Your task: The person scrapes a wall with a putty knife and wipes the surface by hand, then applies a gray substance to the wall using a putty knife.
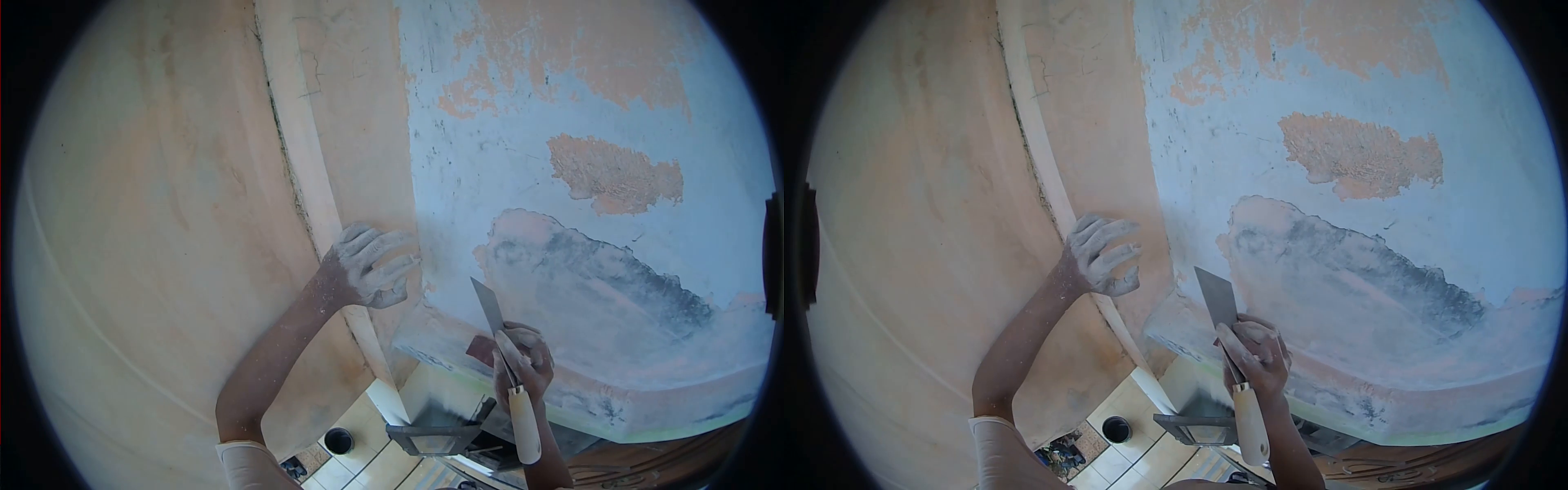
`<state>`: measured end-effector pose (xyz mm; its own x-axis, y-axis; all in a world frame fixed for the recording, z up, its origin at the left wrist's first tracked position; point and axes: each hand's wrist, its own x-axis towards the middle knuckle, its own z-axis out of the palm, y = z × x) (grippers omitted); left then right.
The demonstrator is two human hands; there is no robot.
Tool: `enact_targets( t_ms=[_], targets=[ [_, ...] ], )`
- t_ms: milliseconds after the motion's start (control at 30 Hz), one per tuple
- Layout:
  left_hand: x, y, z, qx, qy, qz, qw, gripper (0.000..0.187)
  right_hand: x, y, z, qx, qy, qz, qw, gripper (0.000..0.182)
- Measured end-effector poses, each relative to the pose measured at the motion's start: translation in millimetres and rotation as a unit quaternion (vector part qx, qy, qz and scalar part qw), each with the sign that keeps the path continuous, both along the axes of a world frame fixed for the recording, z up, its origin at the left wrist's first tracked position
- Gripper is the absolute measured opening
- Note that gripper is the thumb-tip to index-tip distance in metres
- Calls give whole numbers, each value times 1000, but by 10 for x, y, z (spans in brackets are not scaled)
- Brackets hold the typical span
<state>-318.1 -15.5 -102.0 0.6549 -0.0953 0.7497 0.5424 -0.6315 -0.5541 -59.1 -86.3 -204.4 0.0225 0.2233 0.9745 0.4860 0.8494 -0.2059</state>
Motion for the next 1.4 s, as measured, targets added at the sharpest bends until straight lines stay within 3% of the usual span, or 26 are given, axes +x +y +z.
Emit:
enact_targets(
  t_ms=[133,233,400,467,500,533,600,633,767,867,967,1067,1267,1400],
  targets=[
    [117,6,91,69,-21,-62,996,34,-402,287,262,6,-49,27,998,44],
    [110,-101,167,44,90,47,994,32,-573,445,255,12,-50,56,997,46],
    [35,-65,113,9,127,72,989,22,-555,446,269,2,-79,87,993,43],
    [41,-63,101,11,127,83,988,21,-450,415,169,-116,-22,191,974,44],
    [53,-56,96,17,121,86,989,21,-375,386,98,-174,7,242,955,45],
    [64,-51,88,23,115,89,989,21,-266,337,13,-290,79,353,886,47],
    [91,-69,90,18,115,122,986,22,-65,188,-97,-486,214,534,658,51],
    [100,-73,88,15,116,137,984,23,-45,57,-16,-503,190,557,632,60],
    [115,-35,52,20,92,156,983,25,-213,-79,-10,-392,-50,277,876,63],
    [110,-21,36,18,63,181,981,27,-374,-50,154,-391,-92,114,908,53],
    [147,-40,58,37,29,190,981,30,-592,187,16,-231,-15,124,965,53],
    [181,-69,46,53,6,205,977,34,-838,433,-49,-146,61,162,974,52],
    [173,-34,15,73,-17,207,976,35,-1071,702,146,-177,99,211,956,48],
    [124,0,14,87,-41,173,980,32,-1122,770,293,-176,73,187,964,48]
  ],
)
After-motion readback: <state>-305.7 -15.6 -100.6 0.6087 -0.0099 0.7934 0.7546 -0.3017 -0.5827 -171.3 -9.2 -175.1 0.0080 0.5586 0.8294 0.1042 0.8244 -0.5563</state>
